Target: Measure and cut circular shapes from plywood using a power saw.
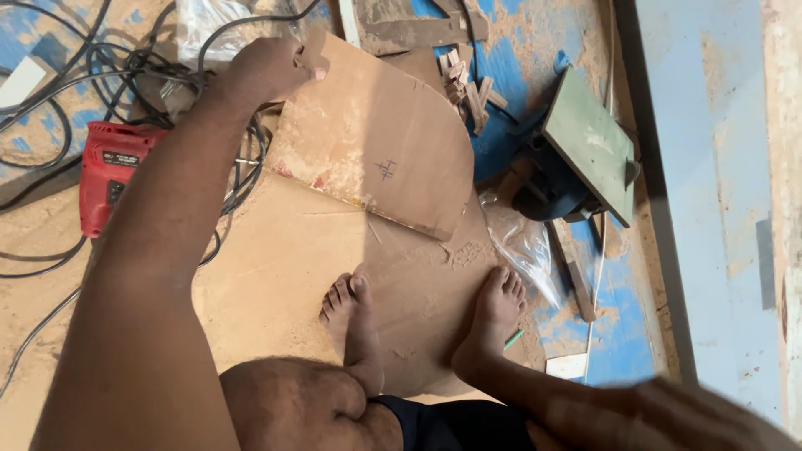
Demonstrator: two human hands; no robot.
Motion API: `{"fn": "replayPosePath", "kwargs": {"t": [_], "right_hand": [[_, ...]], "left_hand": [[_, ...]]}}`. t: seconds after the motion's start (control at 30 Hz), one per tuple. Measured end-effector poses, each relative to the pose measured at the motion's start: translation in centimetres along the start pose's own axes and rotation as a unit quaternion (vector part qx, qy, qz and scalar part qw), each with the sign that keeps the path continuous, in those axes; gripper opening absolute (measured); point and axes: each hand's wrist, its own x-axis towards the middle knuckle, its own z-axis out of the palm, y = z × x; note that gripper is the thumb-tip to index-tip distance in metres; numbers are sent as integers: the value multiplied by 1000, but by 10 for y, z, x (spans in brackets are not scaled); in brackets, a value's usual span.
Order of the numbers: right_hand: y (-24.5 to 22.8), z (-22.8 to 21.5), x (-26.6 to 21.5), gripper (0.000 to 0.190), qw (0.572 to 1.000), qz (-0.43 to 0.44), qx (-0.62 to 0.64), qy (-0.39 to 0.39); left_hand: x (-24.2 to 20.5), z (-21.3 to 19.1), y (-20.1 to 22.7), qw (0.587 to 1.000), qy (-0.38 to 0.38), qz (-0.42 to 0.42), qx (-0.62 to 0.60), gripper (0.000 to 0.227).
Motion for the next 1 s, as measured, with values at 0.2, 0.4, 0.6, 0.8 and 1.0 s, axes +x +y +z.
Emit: {"fn": "replayPosePath", "kwargs": {"t": [0.2, 0.4, 0.6, 0.8, 1.0], "right_hand": [[-134, -60, 40, 96, 995, 41, -78, -52], [-122, -46, 39, 83, 997, 51, -47, -19], [-125, -49, 35, 86, 996, 65, -45, -37], [-115, -33, 34, 89, 997, 57, -43, -5], [-115, -36, 34, 82, 992, 16, -121, -14]], "left_hand": [[1, -2, 0, 1000, 2, 17, -15, 67], [-3, -3, 6, 997, -60, -23, 46, 83], [-11, -7, 16, 995, -63, -46, 56, 86], [-15, -8, 20, 992, -78, -59, 84, 79], [-22, -12, 29, 990, -85, -73, 83, 81]]}}
